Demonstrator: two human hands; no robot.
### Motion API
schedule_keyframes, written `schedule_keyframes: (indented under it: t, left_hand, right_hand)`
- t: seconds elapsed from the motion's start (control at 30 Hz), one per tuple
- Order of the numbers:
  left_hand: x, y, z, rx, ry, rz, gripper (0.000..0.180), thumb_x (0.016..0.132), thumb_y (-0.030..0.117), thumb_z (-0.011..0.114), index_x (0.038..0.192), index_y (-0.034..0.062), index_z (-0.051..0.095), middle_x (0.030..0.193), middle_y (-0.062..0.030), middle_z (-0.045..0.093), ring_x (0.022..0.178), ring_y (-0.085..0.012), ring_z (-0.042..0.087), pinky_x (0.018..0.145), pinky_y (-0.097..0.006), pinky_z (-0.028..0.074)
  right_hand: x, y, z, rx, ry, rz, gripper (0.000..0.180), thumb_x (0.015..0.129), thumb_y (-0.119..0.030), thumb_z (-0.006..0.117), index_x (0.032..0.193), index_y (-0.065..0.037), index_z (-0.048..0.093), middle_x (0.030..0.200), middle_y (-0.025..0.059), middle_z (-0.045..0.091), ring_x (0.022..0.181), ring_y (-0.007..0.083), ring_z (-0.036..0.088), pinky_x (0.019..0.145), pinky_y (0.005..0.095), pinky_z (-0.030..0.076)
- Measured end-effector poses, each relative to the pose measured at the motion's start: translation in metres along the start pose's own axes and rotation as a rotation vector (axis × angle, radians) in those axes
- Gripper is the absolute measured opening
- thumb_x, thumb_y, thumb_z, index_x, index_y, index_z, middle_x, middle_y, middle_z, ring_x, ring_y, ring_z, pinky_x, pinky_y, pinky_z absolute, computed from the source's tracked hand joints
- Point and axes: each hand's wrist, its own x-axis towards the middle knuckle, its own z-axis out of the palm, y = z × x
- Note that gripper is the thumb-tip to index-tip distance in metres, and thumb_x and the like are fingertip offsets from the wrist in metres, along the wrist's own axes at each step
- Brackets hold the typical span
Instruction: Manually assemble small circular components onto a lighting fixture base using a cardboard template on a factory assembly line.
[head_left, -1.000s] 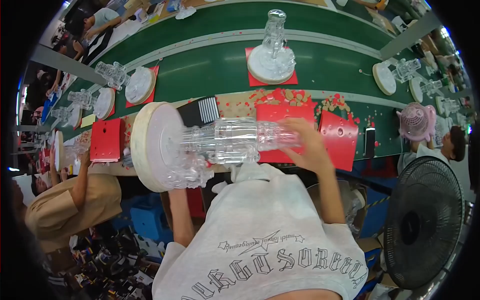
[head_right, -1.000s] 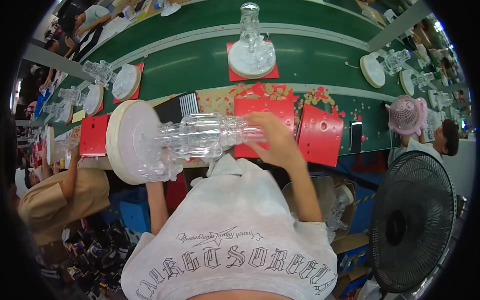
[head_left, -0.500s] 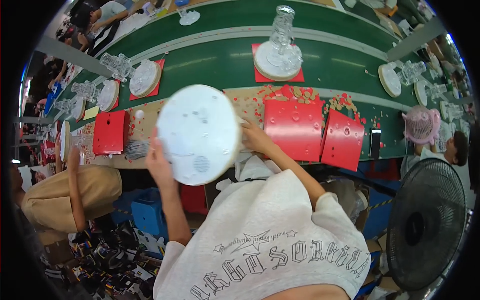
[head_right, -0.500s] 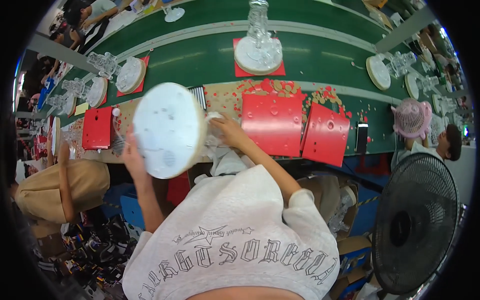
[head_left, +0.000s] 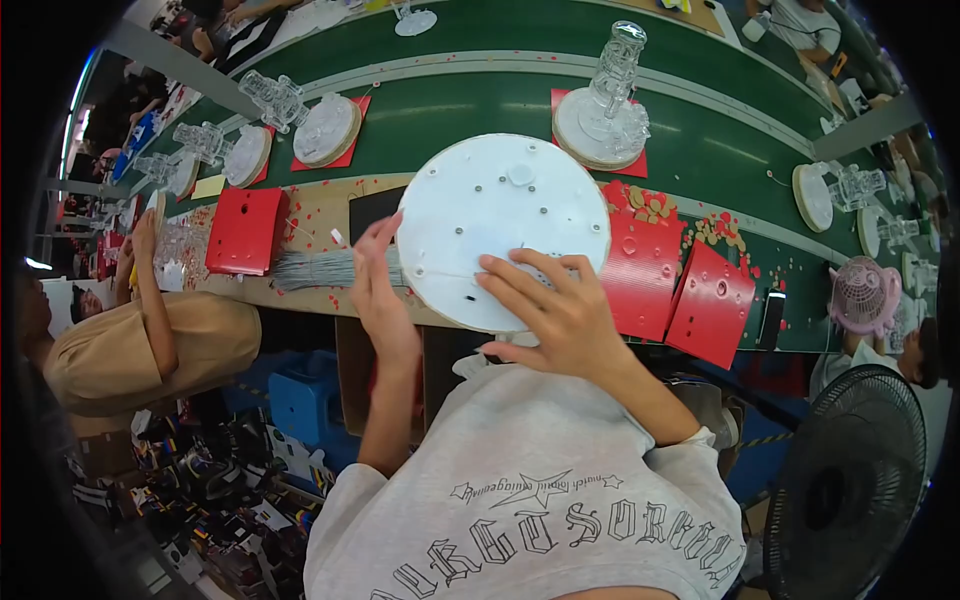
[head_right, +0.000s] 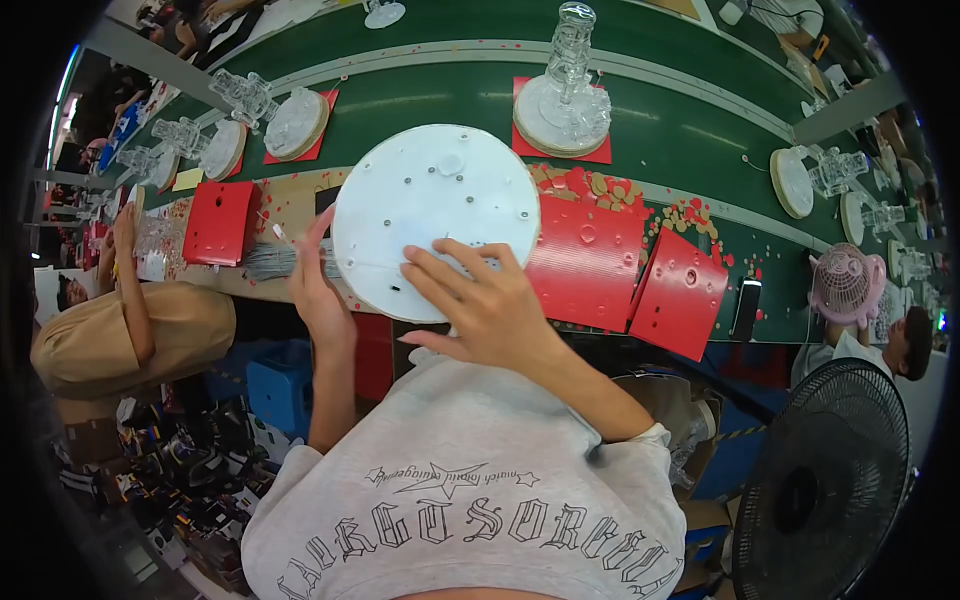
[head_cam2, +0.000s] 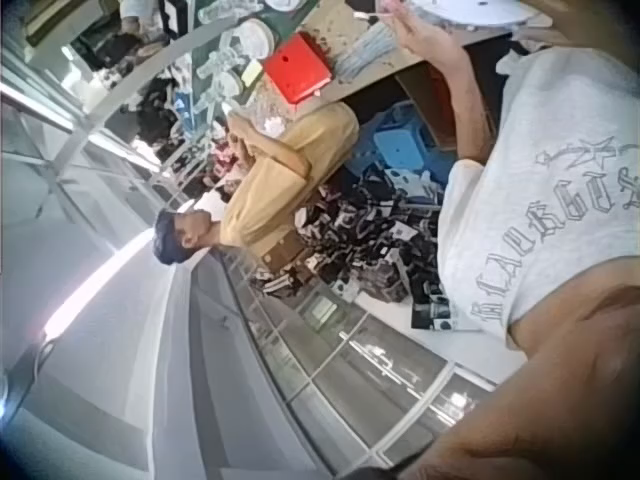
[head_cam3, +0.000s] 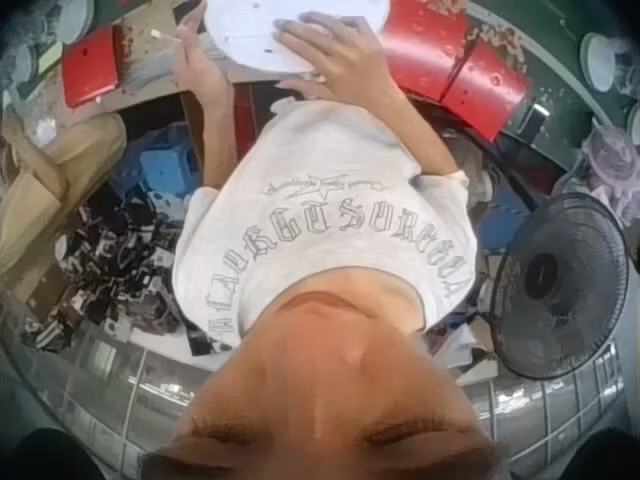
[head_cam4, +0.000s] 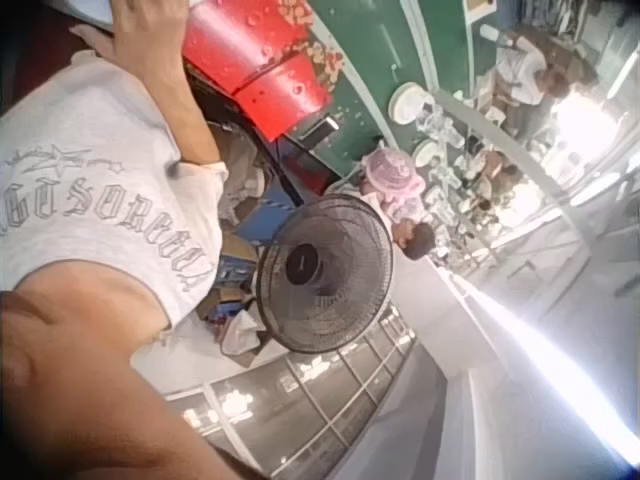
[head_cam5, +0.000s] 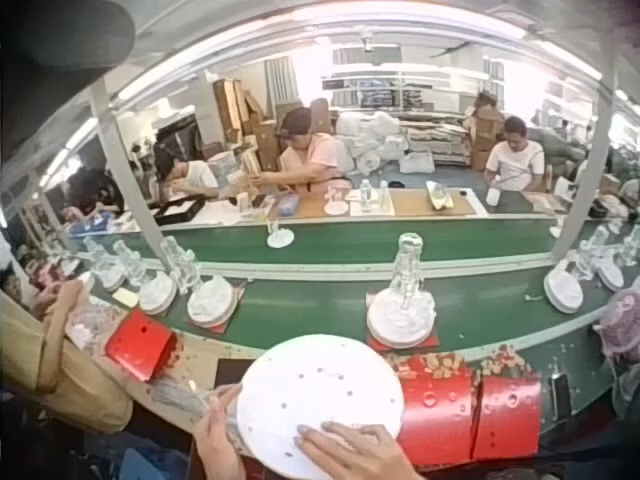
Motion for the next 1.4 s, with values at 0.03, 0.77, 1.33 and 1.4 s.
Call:
schedule_keyframes:
  t: [0.03, 0.77, 1.33, 1.4]
  left_hand:
    - [0.007, 0.006, 0.001, 0.000, 0.020, -0.041, 0.049, 0.112, 0.031, 0.034, 0.138, -0.0036, 0.058, 0.148, -0.0159, 0.051, 0.133, -0.0242, 0.051, 0.113, -0.036, 0.038]
    - [-0.032, -0.013, 0.017, -0.049, 0.613, 0.028, 0.051, 0.101, 0.025, 0.047, 0.149, 0.0078, 0.037, 0.149, -0.0130, 0.042, 0.136, -0.0256, 0.041, 0.112, -0.045, 0.032]
    - [-0.019, -0.014, 0.027, 0.301, 0.209, 0.184, 0.022, 0.097, 0.006, 0.065, 0.094, 0.0033, 0.044, 0.093, -0.0039, 0.047, 0.090, -0.0134, 0.051, 0.082, -0.025, 0.046]
    - [-0.029, -0.005, 0.034, -0.059, 0.284, -0.185, 0.025, 0.102, 0.017, 0.061, 0.090, 0.0055, 0.043, 0.090, -0.0052, 0.057, 0.081, -0.0118, 0.060, 0.068, -0.025, 0.049]
  right_hand:
    - [-0.004, 0.006, -0.002, 0.005, 0.000, -0.004, 0.065, 0.080, -0.052, 0.075, 0.129, -0.009, 0.066, 0.137, 0.0034, 0.064, 0.115, 0.0256, 0.062, 0.086, 0.0391, 0.045]
    - [0.024, 0.021, -0.022, 0.160, -0.247, -0.053, 0.068, 0.072, -0.017, 0.078, 0.137, -0.016, 0.060, 0.138, 0.0097, 0.054, 0.125, 0.0304, 0.052, 0.103, 0.0456, 0.043]
    - [-0.098, 0.117, -0.036, 0.000, 0.707, 0.504, 0.044, 0.089, -0.022, 0.071, 0.127, -0.002, 0.064, 0.139, 0.0220, 0.056, 0.130, 0.0381, 0.052, 0.109, 0.0501, 0.041]
    - [-0.175, 0.159, -0.020, -0.355, 0.565, 1.117, 0.068, 0.091, -0.039, 0.071, 0.146, -0.004, 0.049, 0.155, 0.0257, 0.039, 0.143, 0.0433, 0.036, 0.114, 0.0580, 0.032]
